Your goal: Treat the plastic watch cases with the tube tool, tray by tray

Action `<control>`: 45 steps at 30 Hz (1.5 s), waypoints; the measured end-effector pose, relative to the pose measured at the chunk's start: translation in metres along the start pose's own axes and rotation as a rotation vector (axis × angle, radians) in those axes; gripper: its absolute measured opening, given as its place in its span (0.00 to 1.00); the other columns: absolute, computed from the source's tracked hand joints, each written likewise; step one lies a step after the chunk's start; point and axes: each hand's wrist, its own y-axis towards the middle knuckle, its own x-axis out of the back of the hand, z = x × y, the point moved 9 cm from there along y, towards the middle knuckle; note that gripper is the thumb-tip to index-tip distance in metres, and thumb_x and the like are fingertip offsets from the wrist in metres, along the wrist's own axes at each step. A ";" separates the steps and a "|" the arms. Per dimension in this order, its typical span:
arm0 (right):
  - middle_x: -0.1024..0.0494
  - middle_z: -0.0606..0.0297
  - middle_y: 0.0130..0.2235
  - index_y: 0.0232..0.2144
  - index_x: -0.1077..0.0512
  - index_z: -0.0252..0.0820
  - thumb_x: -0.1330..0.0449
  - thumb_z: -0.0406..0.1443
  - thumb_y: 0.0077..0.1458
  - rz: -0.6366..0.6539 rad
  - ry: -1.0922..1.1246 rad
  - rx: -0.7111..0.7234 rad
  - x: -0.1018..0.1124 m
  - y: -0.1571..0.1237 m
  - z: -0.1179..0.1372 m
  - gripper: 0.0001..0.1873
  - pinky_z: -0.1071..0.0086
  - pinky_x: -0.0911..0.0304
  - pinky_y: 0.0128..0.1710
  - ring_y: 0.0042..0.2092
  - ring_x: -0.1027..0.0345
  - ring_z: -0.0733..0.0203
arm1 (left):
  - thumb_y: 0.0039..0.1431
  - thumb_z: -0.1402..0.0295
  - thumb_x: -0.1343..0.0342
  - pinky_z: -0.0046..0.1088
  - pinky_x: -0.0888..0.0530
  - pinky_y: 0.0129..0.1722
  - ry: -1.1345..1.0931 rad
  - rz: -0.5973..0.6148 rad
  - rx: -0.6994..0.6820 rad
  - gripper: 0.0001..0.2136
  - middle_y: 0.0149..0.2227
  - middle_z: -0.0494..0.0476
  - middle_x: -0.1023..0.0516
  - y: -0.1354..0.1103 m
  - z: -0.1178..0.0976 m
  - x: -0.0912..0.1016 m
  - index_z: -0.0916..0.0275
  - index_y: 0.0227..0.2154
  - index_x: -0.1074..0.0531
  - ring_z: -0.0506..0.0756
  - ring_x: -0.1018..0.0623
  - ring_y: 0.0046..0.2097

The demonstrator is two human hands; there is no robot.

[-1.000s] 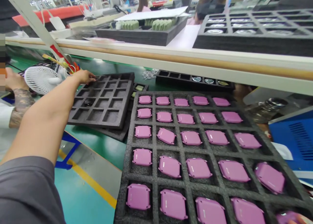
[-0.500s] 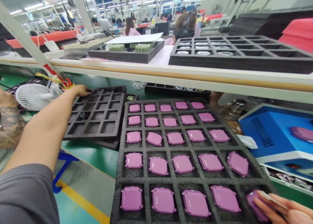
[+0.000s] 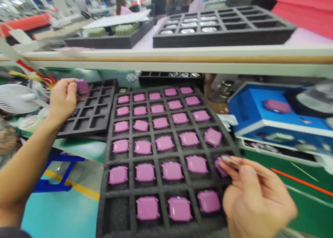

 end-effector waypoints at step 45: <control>0.14 0.62 0.43 0.41 0.20 0.45 0.36 0.36 0.65 0.373 0.027 0.060 -0.011 -0.001 0.006 0.05 0.66 0.19 0.48 0.45 0.17 0.59 | 0.63 0.58 0.38 0.24 0.20 0.32 -1.060 0.848 -0.165 0.14 0.37 0.56 0.16 -0.168 -0.298 -0.158 0.63 0.45 0.21 0.51 0.20 0.33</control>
